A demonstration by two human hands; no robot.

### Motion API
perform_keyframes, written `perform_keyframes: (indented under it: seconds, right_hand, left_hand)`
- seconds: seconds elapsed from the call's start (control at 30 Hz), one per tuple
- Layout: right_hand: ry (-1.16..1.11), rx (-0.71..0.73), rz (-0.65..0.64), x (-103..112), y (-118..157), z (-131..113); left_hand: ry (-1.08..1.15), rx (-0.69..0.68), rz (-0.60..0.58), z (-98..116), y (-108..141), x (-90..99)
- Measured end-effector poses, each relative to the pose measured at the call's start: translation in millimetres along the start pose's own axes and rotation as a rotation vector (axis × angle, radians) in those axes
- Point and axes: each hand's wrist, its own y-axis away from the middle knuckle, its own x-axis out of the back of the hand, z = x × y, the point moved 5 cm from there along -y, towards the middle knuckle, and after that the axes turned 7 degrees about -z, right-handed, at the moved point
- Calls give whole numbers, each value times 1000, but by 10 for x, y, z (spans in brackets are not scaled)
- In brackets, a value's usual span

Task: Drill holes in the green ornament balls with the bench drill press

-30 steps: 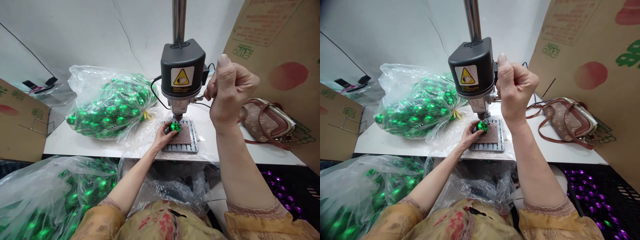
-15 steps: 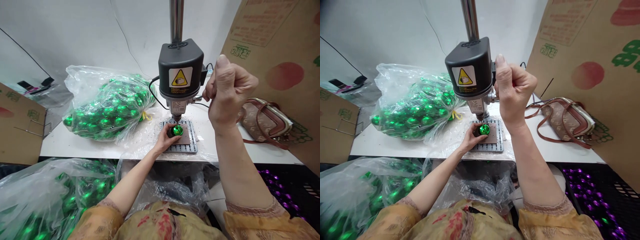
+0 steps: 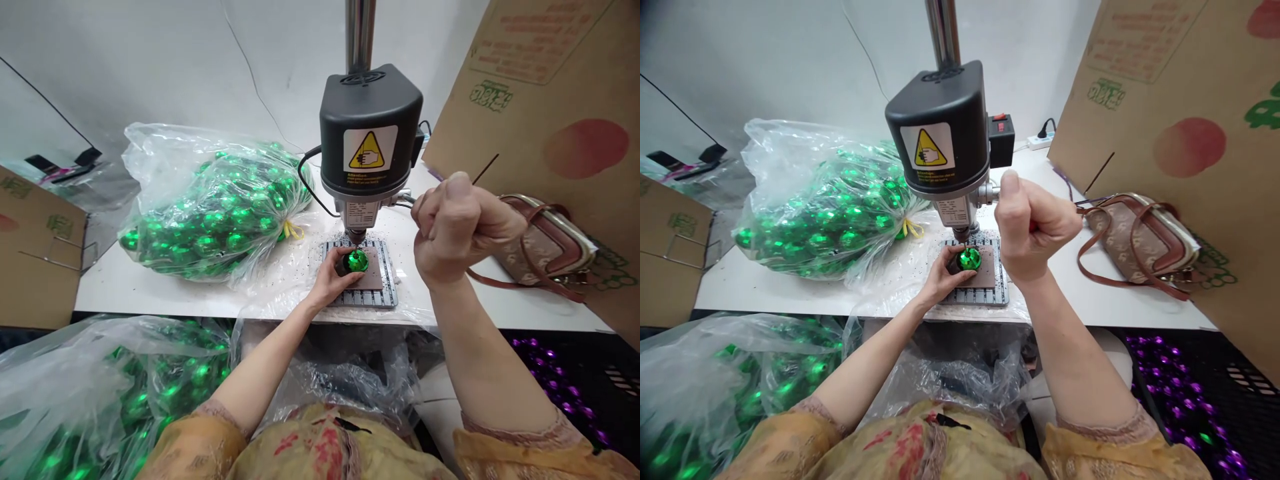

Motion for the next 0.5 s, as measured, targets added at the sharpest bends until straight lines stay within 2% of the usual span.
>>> perform_keyframes:
  seconds: [0.23,0.5]
  right_hand:
    - [-74,115,22,-7,34,23]
    - [-19,166,-10,60,127,90]
  left_hand:
    - [-4,-7,-15,5,11,1]
    - [73,29,5,32,17,-14]
